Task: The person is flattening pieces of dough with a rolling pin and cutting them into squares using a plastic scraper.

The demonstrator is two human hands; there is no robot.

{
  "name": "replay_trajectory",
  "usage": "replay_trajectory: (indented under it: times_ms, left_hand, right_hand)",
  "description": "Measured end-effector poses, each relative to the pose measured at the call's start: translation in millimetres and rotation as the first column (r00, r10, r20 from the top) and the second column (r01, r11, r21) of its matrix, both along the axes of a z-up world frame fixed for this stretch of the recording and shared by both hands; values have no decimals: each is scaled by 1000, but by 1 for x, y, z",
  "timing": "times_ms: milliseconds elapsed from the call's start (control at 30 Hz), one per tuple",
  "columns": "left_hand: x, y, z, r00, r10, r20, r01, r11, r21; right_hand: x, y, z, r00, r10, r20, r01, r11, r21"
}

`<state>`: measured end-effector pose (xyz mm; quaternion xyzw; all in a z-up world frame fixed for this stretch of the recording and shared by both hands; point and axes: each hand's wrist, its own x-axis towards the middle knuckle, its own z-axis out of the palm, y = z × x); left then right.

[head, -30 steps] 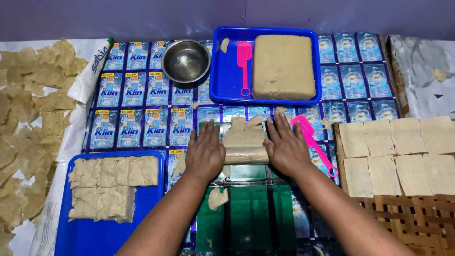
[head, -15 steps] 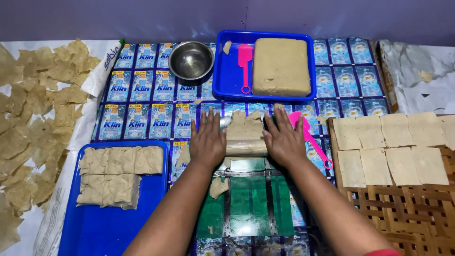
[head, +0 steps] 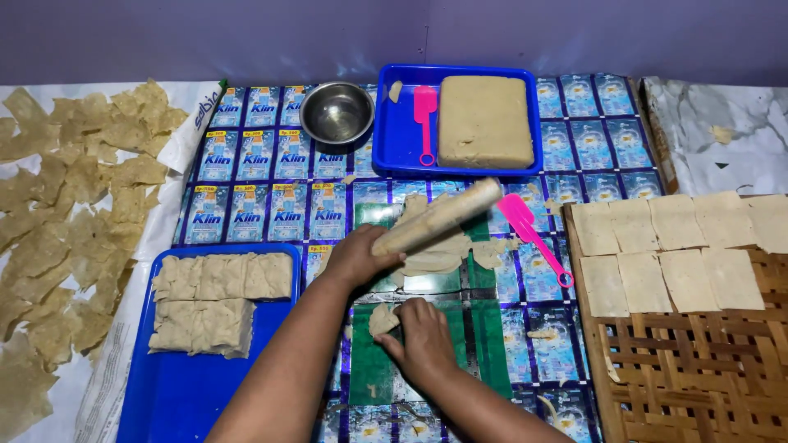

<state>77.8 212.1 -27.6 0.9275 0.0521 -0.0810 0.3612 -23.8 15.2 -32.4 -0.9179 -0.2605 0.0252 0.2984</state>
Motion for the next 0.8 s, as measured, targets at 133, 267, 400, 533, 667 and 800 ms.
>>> replay_trajectory:
  times_ms: [133,267,400,533,667,800]
  left_hand:
    - [1,10,-10,995,96,-18,-97,980,-174]
    - [-9,12,2,979,198,51,-166,915,-367]
    - [-8,23,-26,973,230,-24,-227,931,-286]
    - [-18,20,-5,978,210,9,-199,939,-282]
    - [-24,17,21,987,157,23,-151,974,-170]
    - [-29,13,32,995,80,61,-78,997,-28]
  right_hand:
    - [8,0,12,996,88,-19,-87,994,69]
    - [26,-7,22,954,201,-221,-146,959,242]
    - [66,-16,23,898,122,-423,-19,971,239]
    - [98,-29,15,849,183,-496,-8,943,334]
    - [113,-48,7,998,2,-68,-16,979,-201]
    - [113,-59,5,987,-21,161,63,963,-261]
